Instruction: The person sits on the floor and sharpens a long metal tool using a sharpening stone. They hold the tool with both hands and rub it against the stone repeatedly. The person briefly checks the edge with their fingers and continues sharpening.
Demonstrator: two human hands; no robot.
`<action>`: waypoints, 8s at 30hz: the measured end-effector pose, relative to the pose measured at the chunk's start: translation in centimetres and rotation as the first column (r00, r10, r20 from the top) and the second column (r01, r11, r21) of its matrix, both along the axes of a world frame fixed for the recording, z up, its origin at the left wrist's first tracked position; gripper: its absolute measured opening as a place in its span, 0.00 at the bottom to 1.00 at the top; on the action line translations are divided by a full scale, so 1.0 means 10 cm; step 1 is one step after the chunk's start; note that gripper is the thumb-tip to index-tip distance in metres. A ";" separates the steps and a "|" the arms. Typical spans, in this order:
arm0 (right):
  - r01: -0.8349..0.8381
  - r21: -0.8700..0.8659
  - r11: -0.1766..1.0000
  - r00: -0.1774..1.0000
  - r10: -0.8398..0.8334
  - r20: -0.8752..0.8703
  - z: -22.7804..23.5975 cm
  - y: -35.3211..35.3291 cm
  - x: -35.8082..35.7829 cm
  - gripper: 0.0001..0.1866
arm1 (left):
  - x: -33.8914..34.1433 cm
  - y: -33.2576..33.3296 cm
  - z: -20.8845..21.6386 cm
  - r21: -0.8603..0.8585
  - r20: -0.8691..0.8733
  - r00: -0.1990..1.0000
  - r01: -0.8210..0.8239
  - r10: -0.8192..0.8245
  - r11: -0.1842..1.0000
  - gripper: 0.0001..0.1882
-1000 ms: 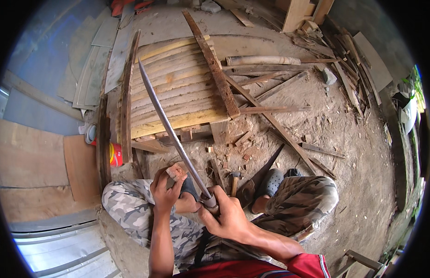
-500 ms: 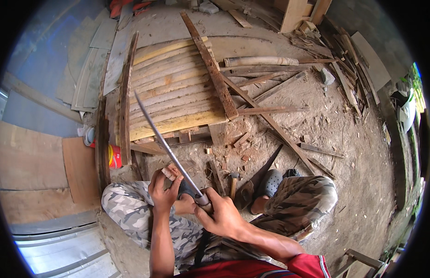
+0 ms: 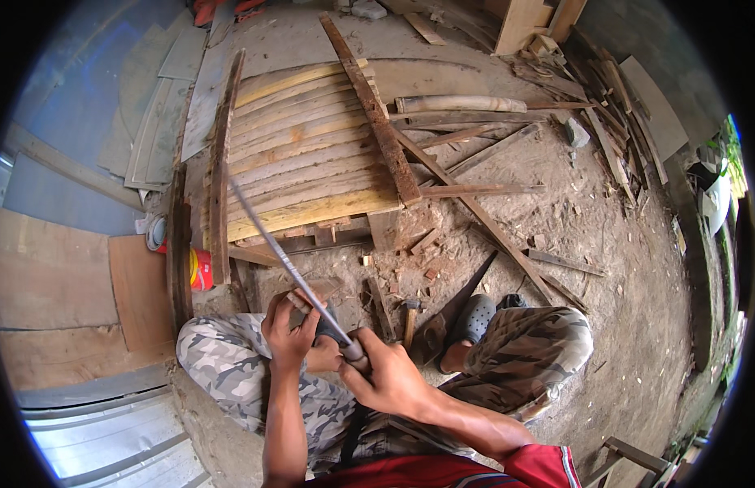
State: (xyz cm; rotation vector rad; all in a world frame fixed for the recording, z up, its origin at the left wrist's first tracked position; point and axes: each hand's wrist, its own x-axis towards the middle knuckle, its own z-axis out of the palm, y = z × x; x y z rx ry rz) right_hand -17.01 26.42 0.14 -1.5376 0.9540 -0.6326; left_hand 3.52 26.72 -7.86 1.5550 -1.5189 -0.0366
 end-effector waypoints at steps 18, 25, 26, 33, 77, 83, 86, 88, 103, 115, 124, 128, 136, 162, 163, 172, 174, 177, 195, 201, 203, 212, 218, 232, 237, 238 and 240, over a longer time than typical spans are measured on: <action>-0.091 0.052 0.994 0.992 0.095 -0.084 0.08 0.01 -0.08 0.14 | 0.01 0.05 0.02 0.031 0.000 0.999 0.034 -0.034 0.999 0.14; -0.009 0.034 0.999 0.995 0.005 0.103 0.13 0.05 -0.06 0.19 | 0.02 0.06 0.02 0.057 -0.004 0.999 0.043 -0.043 0.997 0.14; -0.054 0.058 0.997 0.996 0.050 0.069 0.12 0.03 -0.07 0.19 | 0.02 0.06 0.01 0.039 -0.010 0.999 0.038 -0.037 0.999 0.14; -0.007 0.081 0.997 1.000 0.005 0.026 0.15 0.05 -0.06 0.14 | 0.03 0.05 0.01 0.012 0.014 0.999 0.047 -0.048 0.999 0.14; -0.080 0.074 0.994 0.990 0.088 -0.111 0.13 0.01 -0.05 0.16 | 0.05 0.08 -0.02 0.018 0.039 0.997 0.059 -0.060 0.998 0.16; 0.011 0.035 0.999 1.000 -0.012 0.017 0.10 0.06 -0.03 0.17 | 0.00 0.03 0.02 0.034 0.041 0.999 0.020 -0.022 0.999 0.13; -0.056 0.060 0.997 0.998 0.059 -0.036 0.07 0.03 -0.04 0.19 | 0.04 0.09 -0.02 0.035 -0.032 0.999 0.007 -0.006 0.999 0.13; 0.006 0.025 1.000 0.999 -0.007 0.040 0.11 0.06 -0.02 0.18 | 0.05 0.05 -0.03 0.013 0.006 0.999 0.035 -0.035 0.999 0.13; -0.058 0.061 0.996 0.997 0.061 -0.048 0.13 0.01 -0.05 0.17 | 0.03 0.05 0.01 0.009 0.036 0.999 0.023 -0.024 1.000 0.15; 0.134 -0.005 0.991 0.989 -0.133 0.071 0.23 -0.08 -0.08 0.14 | 0.04 -0.04 0.00 0.037 -0.070 0.997 -0.030 0.033 0.999 0.16; 0.140 -0.056 0.989 0.990 -0.140 -0.001 0.07 -0.25 -0.06 0.15 | -0.04 -0.25 0.05 0.049 -0.225 0.966 -0.121 0.129 0.991 0.11; 0.142 -0.096 0.985 0.987 -0.134 0.083 0.12 -0.22 -0.02 0.15 | 0.07 -0.23 -0.05 0.025 -0.190 0.976 -0.105 0.108 0.994 0.11; -0.046 -0.018 0.999 0.999 0.046 0.010 0.05 -0.22 0.05 0.15 | 0.08 -0.18 0.00 0.011 -0.128 0.987 -0.101 0.102 0.995 0.12; -0.025 0.001 1.000 0.999 0.025 0.035 0.06 -0.12 0.09 0.14 | 0.22 -0.02 -0.15 0.076 -0.072 0.997 -0.020 0.026 0.997 0.18; -0.004 -0.013 1.000 0.999 0.005 0.040 0.07 -0.10 0.10 0.14 | 0.21 -0.03 -0.14 0.076 -0.079 0.997 -0.010 0.016 0.997 0.19; 0.001 0.008 1.000 0.998 -0.001 0.065 0.12 -0.10 0.11 0.15 | 0.17 -0.03 -0.10 0.059 0.045 0.999 -0.034 0.031 0.998 0.20; -0.057 0.047 0.997 0.998 0.057 0.012 0.11 -0.12 0.09 0.16 | 0.14 -0.03 -0.05 0.049 0.050 0.998 -0.031 0.029 0.998 0.20; -0.035 0.053 0.998 0.999 0.033 0.035 0.17 -0.11 0.08 0.16 | 0.12 -0.05 0.01 0.007 0.029 0.999 -0.031 0.031 0.999 0.17; 0.036 0.031 0.999 0.998 -0.037 0.043 0.35 -0.10 0.06 0.16 | 0.12 -0.04 0.03 0.005 0.073 0.996 -0.054 0.054 0.999 0.16; -0.033 0.088 0.996 0.999 0.033 0.005 0.27 -0.09 0.08 0.17 | 0.17 -0.02 0.03 0.000 0.069 0.997 -0.034 0.034 0.999 0.17; 0.051 0.064 0.997 0.996 -0.055 0.064 0.34 -0.08 0.07 0.17 | 0.14 -0.03 0.03 0.011 0.078 0.997 -0.023 0.022 1.000 0.17; 0.060 0.038 0.997 0.995 -0.063 0.076 0.29 -0.05 0.09 0.17 | 0.11 -0.03 0.04 0.005 0.084 0.995 -0.047 0.046 0.999 0.17; -0.011 -0.005 1.000 1.000 0.011 0.016 0.27 -0.01 0.10 0.16 | 0.11 -0.01 0.03 0.050 0.008 0.999 -0.043 0.042 0.998 0.16; -0.098 0.029 0.995 0.994 0.099 -0.042 0.19 -0.12 0.06 0.18 | 0.06 0.00 0.03 0.067 -0.036 0.999 -0.030 0.032 0.997 0.18; -0.008 0.012 1.000 1.000 0.008 -0.013 0.29 -0.07 0.07 0.18 | 0.07 -0.03 0.04 0.061 0.003 1.000 0.006 -0.006 0.998 0.18; -0.044 0.023 0.999 0.997 0.046 -0.060 0.24 -0.09 0.08 0.18 | 0.07 -0.02 0.04 0.063 0.011 1.000 0.001 -0.002 0.998 0.17; -0.068 0.029 0.997 0.994 0.070 -0.084 0.22 -0.11 0.09 0.18 | 0.09 -0.04 0.06 0.051 0.025 1.000 -0.004 0.003 0.999 0.17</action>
